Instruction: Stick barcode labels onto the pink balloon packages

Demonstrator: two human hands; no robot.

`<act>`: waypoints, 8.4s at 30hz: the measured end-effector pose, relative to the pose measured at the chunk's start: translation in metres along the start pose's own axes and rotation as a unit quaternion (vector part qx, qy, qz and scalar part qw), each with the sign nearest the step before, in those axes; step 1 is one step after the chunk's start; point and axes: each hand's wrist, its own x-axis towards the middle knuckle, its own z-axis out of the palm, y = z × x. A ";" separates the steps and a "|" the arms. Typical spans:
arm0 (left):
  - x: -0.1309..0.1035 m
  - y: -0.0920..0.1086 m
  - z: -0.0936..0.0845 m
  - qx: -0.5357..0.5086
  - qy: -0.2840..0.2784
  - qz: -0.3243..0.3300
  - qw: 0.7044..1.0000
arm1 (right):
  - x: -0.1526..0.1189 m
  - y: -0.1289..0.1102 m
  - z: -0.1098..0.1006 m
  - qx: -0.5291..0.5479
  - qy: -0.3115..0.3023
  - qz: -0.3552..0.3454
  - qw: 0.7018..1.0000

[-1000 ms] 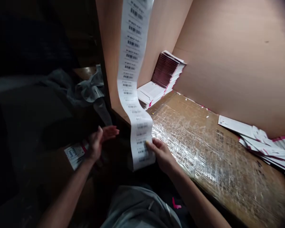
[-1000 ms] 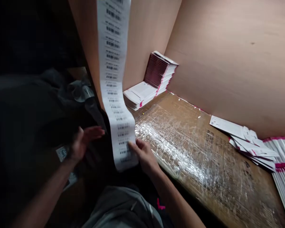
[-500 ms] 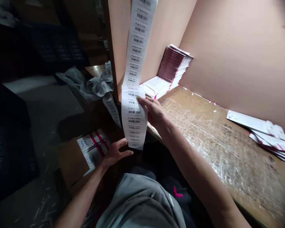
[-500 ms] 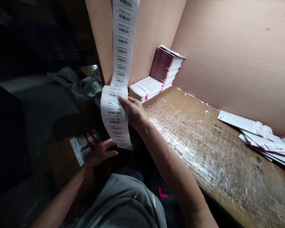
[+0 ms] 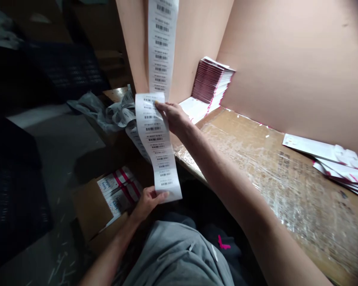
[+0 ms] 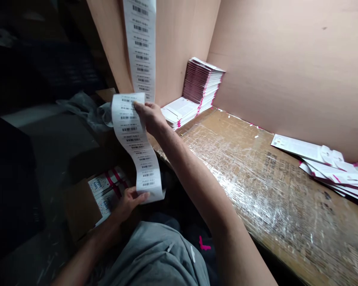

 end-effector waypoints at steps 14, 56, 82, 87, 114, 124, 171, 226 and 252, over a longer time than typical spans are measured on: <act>-0.079 0.030 0.000 -0.060 0.136 -0.100 0.984 | -0.191 0.060 -0.007 -0.329 -0.255 -0.233 0.879; -0.050 -0.002 -0.001 -0.072 0.079 -0.148 0.983 | -0.101 0.097 -0.101 -0.640 -0.217 -0.421 0.605; -0.044 0.032 0.018 -0.010 0.058 -0.108 0.992 | -0.215 0.088 -0.025 -0.415 -0.088 -0.116 0.898; -0.041 0.036 0.015 0.084 0.058 -0.053 0.993 | -0.196 0.073 -0.017 -0.436 -0.235 -0.229 0.838; -0.052 0.025 0.024 0.092 0.038 -0.053 0.994 | -0.202 0.078 -0.018 -0.433 -0.268 -0.219 0.832; -0.053 0.019 0.022 0.061 0.045 -0.075 0.994 | -0.205 0.083 -0.014 -0.217 -0.051 0.025 0.975; -0.042 0.032 0.026 0.077 0.050 -0.056 0.994 | -0.205 0.070 -0.023 -0.453 -0.209 -0.266 0.825; -0.042 0.034 0.027 0.010 0.038 -0.044 0.998 | -0.204 0.065 -0.032 -0.467 -0.210 -0.222 0.830; -0.036 0.023 0.015 -0.113 0.117 -0.158 0.974 | -0.223 0.076 -0.143 -0.597 0.017 -0.302 0.743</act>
